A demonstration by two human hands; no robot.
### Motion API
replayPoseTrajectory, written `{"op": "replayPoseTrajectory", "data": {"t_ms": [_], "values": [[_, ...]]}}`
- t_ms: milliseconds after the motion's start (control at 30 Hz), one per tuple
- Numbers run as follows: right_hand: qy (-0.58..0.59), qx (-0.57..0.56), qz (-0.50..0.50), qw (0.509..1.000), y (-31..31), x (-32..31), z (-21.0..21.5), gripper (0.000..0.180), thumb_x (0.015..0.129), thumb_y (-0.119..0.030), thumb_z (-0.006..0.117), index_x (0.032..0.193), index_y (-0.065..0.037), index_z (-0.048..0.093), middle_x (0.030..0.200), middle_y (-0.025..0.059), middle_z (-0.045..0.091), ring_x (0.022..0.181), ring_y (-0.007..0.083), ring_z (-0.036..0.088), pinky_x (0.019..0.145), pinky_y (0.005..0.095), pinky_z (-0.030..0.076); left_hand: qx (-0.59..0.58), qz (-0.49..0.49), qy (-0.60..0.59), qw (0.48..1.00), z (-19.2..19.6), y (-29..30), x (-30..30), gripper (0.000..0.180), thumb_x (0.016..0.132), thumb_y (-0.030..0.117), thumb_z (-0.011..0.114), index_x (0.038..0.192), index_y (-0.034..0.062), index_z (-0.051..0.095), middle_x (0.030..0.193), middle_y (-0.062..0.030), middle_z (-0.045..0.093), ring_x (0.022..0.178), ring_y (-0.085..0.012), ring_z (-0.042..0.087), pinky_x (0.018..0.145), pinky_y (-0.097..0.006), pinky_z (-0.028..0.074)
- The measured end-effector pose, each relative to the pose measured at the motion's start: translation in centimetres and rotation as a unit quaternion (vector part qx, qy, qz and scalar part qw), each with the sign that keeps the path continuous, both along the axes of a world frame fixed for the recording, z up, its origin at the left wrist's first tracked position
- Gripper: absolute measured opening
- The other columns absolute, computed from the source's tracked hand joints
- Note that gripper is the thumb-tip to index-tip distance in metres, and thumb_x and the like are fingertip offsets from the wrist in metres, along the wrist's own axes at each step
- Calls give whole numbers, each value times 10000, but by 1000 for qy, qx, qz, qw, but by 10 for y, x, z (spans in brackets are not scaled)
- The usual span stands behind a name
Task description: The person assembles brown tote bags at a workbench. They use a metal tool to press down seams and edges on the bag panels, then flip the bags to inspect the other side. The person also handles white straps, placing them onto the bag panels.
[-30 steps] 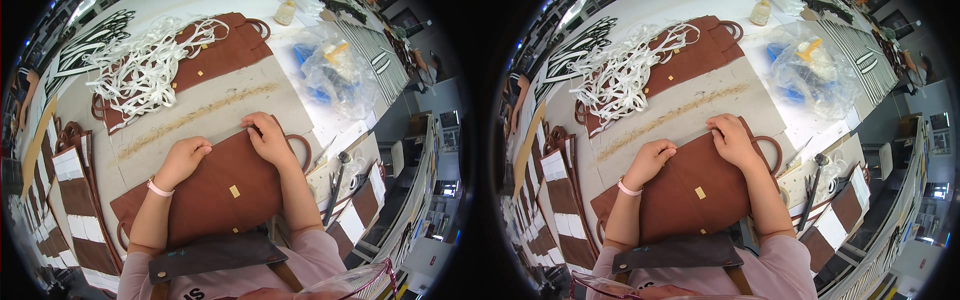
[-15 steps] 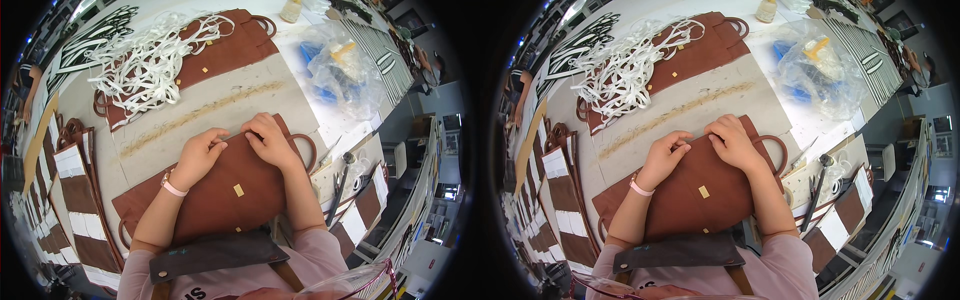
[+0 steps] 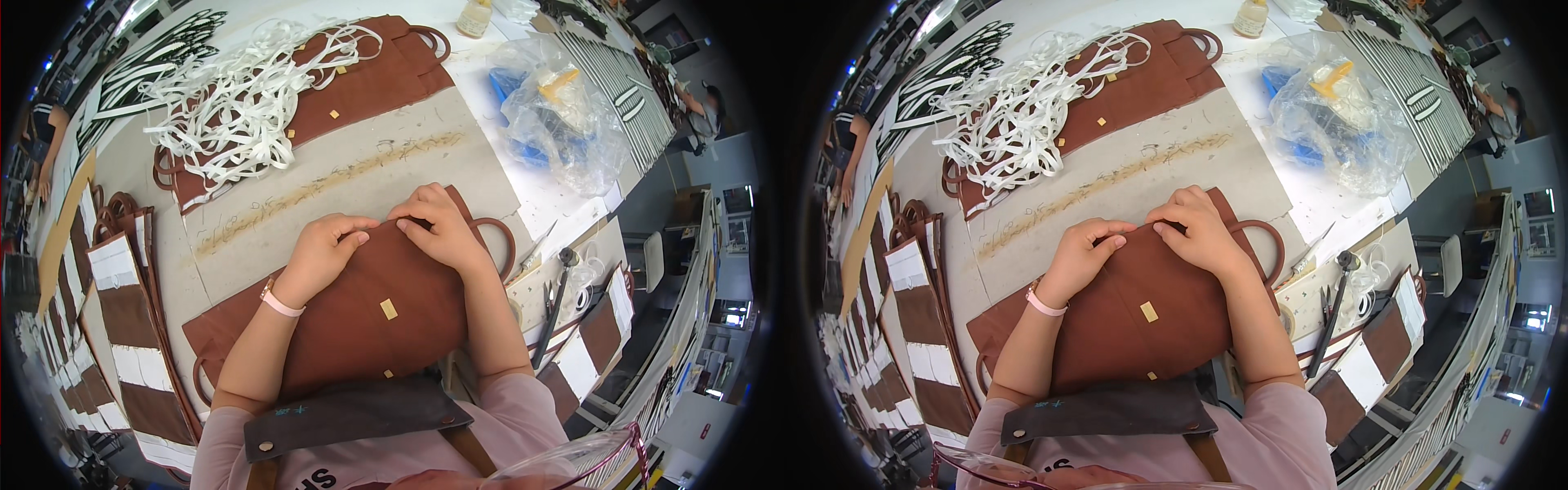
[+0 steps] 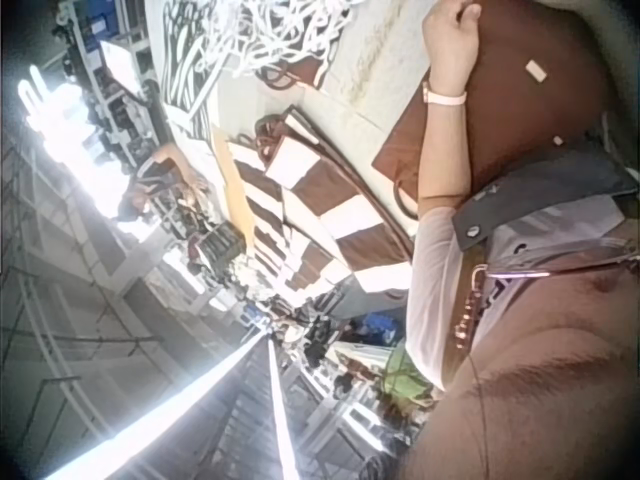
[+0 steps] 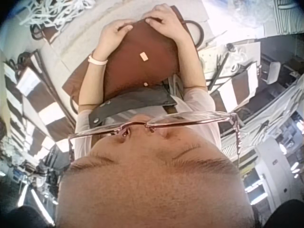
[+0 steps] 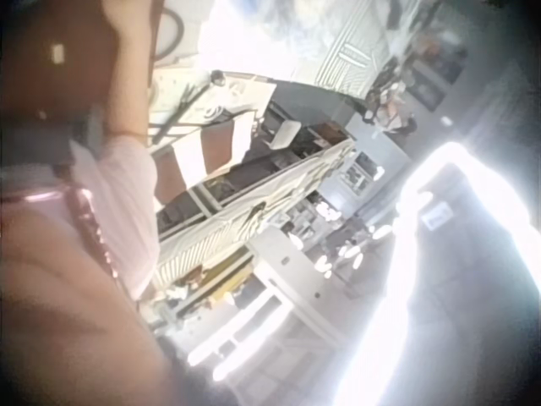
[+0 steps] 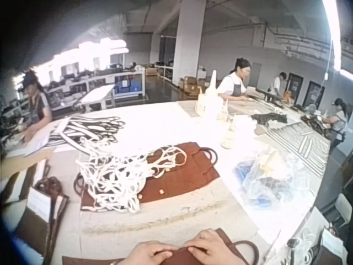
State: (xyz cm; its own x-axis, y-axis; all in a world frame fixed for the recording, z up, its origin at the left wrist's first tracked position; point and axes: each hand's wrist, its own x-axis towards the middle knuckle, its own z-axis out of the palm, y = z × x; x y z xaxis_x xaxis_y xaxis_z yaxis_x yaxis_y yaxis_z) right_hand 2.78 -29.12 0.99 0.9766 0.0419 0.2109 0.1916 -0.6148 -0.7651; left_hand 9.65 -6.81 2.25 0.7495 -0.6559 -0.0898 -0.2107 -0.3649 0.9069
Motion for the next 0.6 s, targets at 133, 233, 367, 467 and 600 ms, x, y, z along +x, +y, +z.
{"op": "replayPoseTrajectory", "data": {"t_ms": [133,233,367,467,600], "values": [[-11,1,-3,1000,-3,-1,7,125,809,-59,724,927,-101,731,865,29,572,998,243,515,887,367,425,5,-1,-95,995,5,1,-7,153,903,108,656,1018,41,731,844,-122,650,788,-285,634,721,-382,508],[-2,-43,-30,999,-8,-12,26,148,746,-35,746,881,-80,701,874,49,568,1002,256,532,980,399,430,17,-17,-294,955,24,4,-29,147,888,111,686,997,19,723,783,-115,600,716,-277,585,644,-368,483],[-67,-218,-11,974,-7,-37,78,167,703,-21,734,851,-72,677,862,63,543,919,265,558,1060,484,441,25,-85,-432,898,63,10,-63,165,799,59,679,963,52,670,735,-50,493,653,-208,552,550,-342,456],[-166,-303,-9,938,3,-70,115,147,727,-28,711,858,-87,680,858,51,526,852,234,575,995,523,497,-8,-87,-448,890,80,16,-74,179,761,57,691,937,53,661,724,-28,459,615,-183,520,508,-320,433],[-275,-411,-55,867,17,-115,133,216,673,-15,746,857,-105,676,852,18,548,811,185,587,917,498,493,-60,-87,-441,891,92,24,-79,218,718,18,714,935,20,711,752,-32,575,611,-195,548,506,-328,410]]}}
